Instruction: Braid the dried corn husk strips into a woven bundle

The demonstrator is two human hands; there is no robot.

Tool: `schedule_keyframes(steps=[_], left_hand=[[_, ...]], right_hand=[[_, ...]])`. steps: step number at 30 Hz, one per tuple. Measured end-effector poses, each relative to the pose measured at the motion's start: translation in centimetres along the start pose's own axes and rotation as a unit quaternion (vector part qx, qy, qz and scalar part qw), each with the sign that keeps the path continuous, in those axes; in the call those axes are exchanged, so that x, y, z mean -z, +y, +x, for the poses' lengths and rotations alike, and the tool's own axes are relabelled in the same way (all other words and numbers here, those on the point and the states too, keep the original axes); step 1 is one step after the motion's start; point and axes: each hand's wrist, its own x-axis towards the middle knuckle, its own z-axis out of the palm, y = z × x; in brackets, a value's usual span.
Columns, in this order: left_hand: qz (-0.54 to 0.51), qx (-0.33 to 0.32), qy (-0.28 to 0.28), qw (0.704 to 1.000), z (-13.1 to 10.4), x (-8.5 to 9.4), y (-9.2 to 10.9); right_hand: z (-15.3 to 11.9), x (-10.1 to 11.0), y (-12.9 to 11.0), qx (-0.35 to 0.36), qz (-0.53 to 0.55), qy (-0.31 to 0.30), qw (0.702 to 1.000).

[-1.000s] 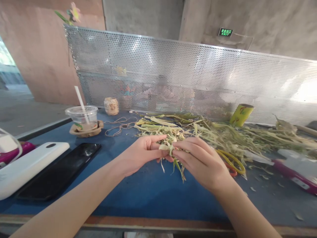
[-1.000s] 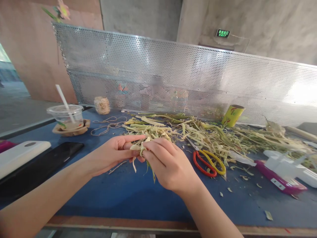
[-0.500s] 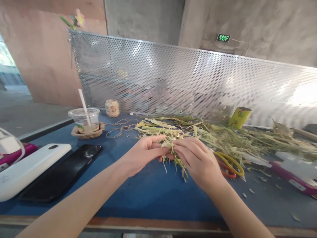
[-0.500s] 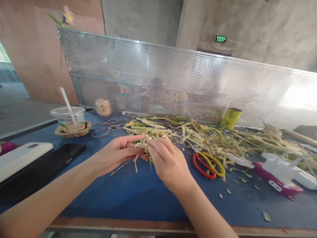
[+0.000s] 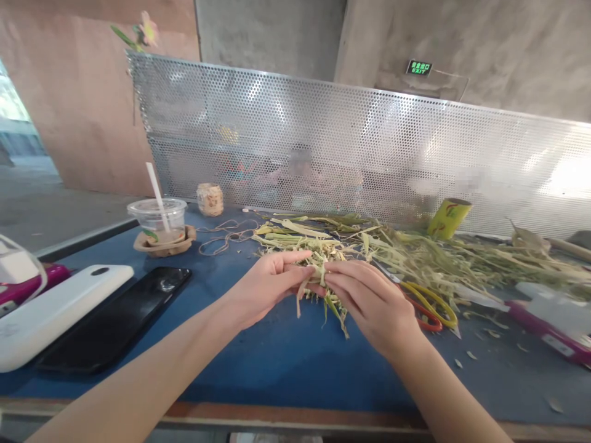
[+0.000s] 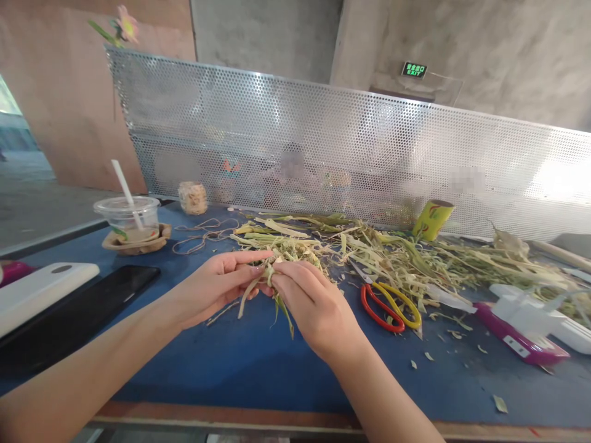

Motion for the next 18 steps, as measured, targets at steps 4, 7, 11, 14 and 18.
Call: schedule_keyframes(steps=[4,7,11,14,18], left_hand=[[-0.012,0.009,-0.001,1.0,0.0,-0.02,0.09],[-0.001,0.007,-0.004,1.0,0.01,0.03,0.01],[0.05,-0.02,-0.015,0.998,0.09,0.26,-0.18],[0.101,-0.049,-0.025,0.993,0.05,0.36,-0.24],[0.136,-0.063,-0.019,0.989,-0.24,0.23,-0.18]], right_hand=[[0.14,0.14,-0.17,0.006,0.001,0.002,1.0],[0.26,0.14,-0.33,0.006,-0.002,0.001,1.0],[0.23,0.06,-0.48,0.0,-0.004,-0.002,1.0],[0.28,-0.01,-0.62,-0.005,0.0,-0.003,1.0],[0.62,0.02,-0.73,0.007,-0.026,0.002,1.0]])
